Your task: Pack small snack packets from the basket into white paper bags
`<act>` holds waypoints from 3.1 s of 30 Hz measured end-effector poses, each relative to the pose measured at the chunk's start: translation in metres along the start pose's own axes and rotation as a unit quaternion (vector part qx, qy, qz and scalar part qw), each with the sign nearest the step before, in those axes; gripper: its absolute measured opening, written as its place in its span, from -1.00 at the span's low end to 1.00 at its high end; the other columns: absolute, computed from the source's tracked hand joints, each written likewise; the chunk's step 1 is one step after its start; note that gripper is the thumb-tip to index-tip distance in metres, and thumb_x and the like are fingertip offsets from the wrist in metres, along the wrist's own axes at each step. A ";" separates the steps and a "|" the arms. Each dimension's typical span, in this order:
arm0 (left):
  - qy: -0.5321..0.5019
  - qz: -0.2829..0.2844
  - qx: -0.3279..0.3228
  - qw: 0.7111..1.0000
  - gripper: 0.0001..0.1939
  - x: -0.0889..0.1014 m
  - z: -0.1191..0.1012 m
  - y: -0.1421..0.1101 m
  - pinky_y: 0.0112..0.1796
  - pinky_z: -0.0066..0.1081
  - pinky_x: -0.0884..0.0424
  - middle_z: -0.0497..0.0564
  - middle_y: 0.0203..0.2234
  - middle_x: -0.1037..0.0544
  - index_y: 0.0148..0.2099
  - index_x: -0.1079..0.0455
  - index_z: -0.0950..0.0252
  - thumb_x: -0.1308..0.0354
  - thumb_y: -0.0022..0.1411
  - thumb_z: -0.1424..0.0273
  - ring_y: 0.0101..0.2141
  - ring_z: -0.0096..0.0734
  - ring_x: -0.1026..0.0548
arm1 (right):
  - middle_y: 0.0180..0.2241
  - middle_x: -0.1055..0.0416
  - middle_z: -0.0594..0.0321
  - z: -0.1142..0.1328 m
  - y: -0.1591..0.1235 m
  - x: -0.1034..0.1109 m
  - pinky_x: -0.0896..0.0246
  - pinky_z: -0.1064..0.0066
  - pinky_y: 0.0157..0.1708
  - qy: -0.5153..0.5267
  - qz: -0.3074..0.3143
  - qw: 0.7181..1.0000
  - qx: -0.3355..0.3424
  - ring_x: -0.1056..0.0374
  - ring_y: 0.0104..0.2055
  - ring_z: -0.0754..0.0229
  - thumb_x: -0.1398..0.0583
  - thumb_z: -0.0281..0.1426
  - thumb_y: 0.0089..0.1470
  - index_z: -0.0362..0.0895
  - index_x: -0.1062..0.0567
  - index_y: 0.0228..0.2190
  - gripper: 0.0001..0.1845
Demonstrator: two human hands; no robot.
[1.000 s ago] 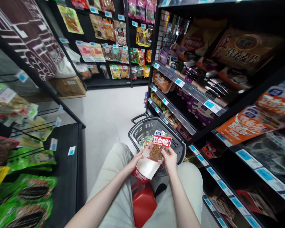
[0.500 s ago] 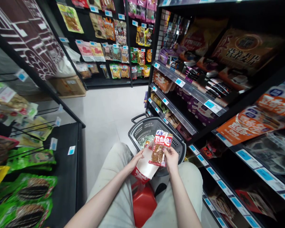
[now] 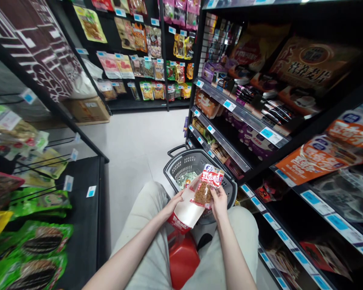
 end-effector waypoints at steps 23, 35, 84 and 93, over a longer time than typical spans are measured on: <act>0.000 0.000 -0.002 1.000 -0.36 0.000 -0.001 0.000 -0.27 -0.39 -0.27 0.04 -0.24 -0.45 0.07 -0.11 0.34 0.03 -0.17 0.49 -0.29 -0.29 -0.40 | -0.44 -0.47 0.23 -0.010 -0.005 -0.007 -0.26 0.37 -0.32 -0.010 0.038 0.996 -0.085 -0.37 -0.40 0.24 -0.28 -0.45 -0.36 -0.17 -0.47 -0.46 -0.75; 0.000 0.012 -0.013 1.000 -0.39 0.003 0.003 0.004 -0.26 -0.39 -0.26 0.05 -0.19 -0.43 0.07 -0.12 0.33 0.04 -0.12 0.50 -0.26 -0.30 -0.39 | -0.45 -0.47 0.21 -0.012 -0.003 -0.001 -0.24 0.35 -0.32 -0.051 0.027 0.996 -0.075 -0.37 -0.41 0.21 -0.27 -0.40 -0.33 -0.17 -0.49 -0.49 -0.79; 0.007 -0.021 0.005 1.000 -0.37 -0.002 -0.005 -0.006 -0.31 -0.42 -0.27 0.05 -0.12 -0.39 0.05 -0.16 0.33 0.01 -0.19 0.45 -0.24 -0.26 -0.38 | -0.41 -0.45 0.27 -0.011 -0.005 -0.005 -0.22 0.36 -0.30 0.112 0.027 0.983 -0.140 -0.34 -0.39 0.23 -0.24 -0.47 -0.34 -0.13 -0.43 -0.42 -0.73; 0.013 -0.022 0.008 1.000 -0.38 0.005 0.002 -0.001 -0.34 -0.44 -0.28 0.03 -0.15 -0.41 0.04 -0.17 0.31 0.02 -0.19 0.46 -0.28 -0.31 -0.40 | -0.49 -0.46 0.30 -0.015 -0.007 -0.008 -0.24 0.41 -0.32 0.140 0.043 0.976 -0.160 -0.35 -0.43 0.27 -0.23 -0.56 -0.38 -0.15 -0.48 -0.50 -0.77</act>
Point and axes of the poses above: each hand's wrist, its own y-axis towards the middle knuckle, its own x-axis out of the back of the hand, z = x × y, the point moved 9 cm from there along y, towards the middle knuckle
